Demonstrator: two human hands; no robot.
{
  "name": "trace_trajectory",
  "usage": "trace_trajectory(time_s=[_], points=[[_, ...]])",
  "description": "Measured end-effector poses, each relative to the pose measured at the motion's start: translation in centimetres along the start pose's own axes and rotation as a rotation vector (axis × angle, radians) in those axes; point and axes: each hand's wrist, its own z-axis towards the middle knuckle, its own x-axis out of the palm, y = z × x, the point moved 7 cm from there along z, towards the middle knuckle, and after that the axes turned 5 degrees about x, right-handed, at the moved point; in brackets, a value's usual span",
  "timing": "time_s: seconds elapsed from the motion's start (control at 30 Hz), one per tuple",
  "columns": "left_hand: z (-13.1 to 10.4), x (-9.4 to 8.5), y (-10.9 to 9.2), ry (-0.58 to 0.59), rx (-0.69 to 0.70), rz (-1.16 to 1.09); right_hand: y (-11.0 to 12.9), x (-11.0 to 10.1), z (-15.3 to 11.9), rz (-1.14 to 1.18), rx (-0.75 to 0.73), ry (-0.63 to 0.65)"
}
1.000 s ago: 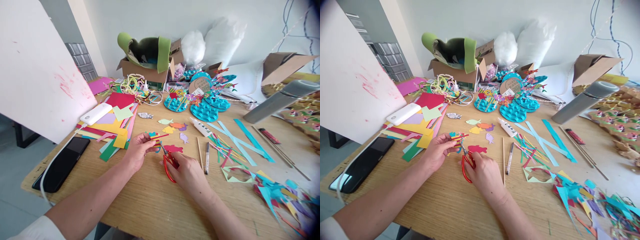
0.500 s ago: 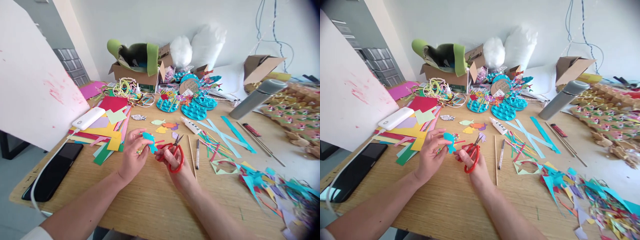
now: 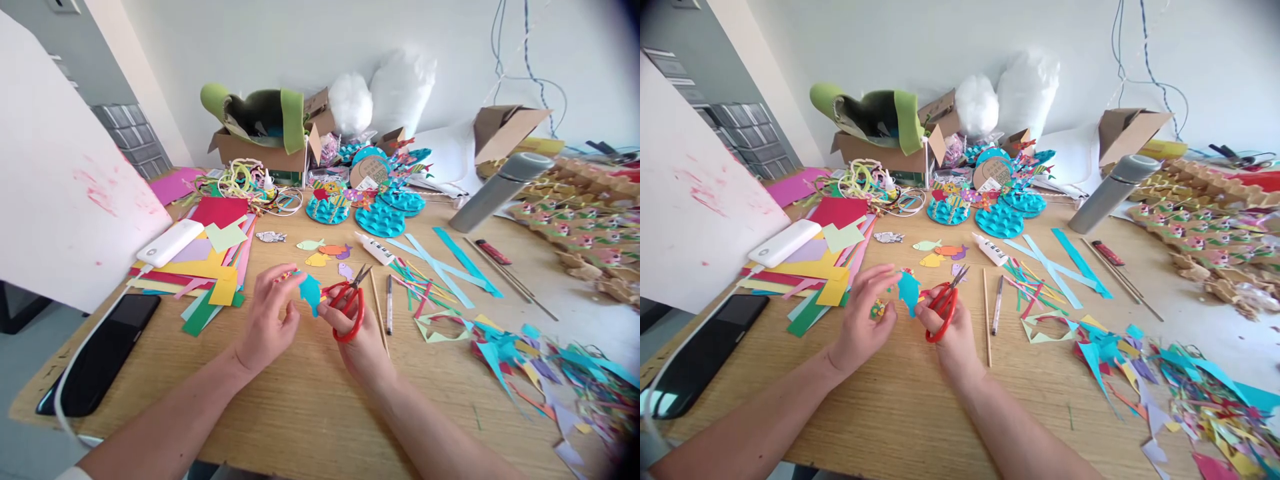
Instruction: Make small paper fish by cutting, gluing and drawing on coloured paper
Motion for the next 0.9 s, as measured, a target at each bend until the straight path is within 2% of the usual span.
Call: trace_trajectory(time_s=[0.07, 0.13, 0.2, 0.27, 0.4, 0.6, 0.77, 0.9], points=[[-0.2, 0.1, 2.1, -0.062, -0.246, -0.256, 0.9, -0.1, -0.1, -0.076, -0.058, -0.014], [-1.0, 1.1, 4.3, -0.088, -0.589, -0.591, 1.6, 0.0, -0.3, -0.137, -0.106, -0.016], [-1.9, 3.1, 4.9, 0.004, -0.875, -0.899, 2.0, 0.3, -0.5, -0.183, -0.13, 0.005], [-2.3, 4.3, 4.3, 0.085, -1.014, -1.077, 1.9, 0.6, -0.6, -0.228, -0.127, 0.032], [-2.5, 4.9, 3.5, 0.139, -1.066, -1.158, 1.5, 1.2, -0.8, -0.325, -0.126, 0.074], [-2.8, 4.2, 4.8, -0.069, -1.189, -1.197, 1.9, 0.8, -0.7, -0.465, -0.157, 0.01], [-2.9, 3.8, 5.5, -0.229, -1.286, -1.357, -1.2, 1.4, -0.1, -0.668, 0.097, 0.219], [-2.9, 4.1, 5.4, -0.224, -1.284, -1.394, -2.3, 2.2, -0.6, -0.804, 0.126, 0.321]])
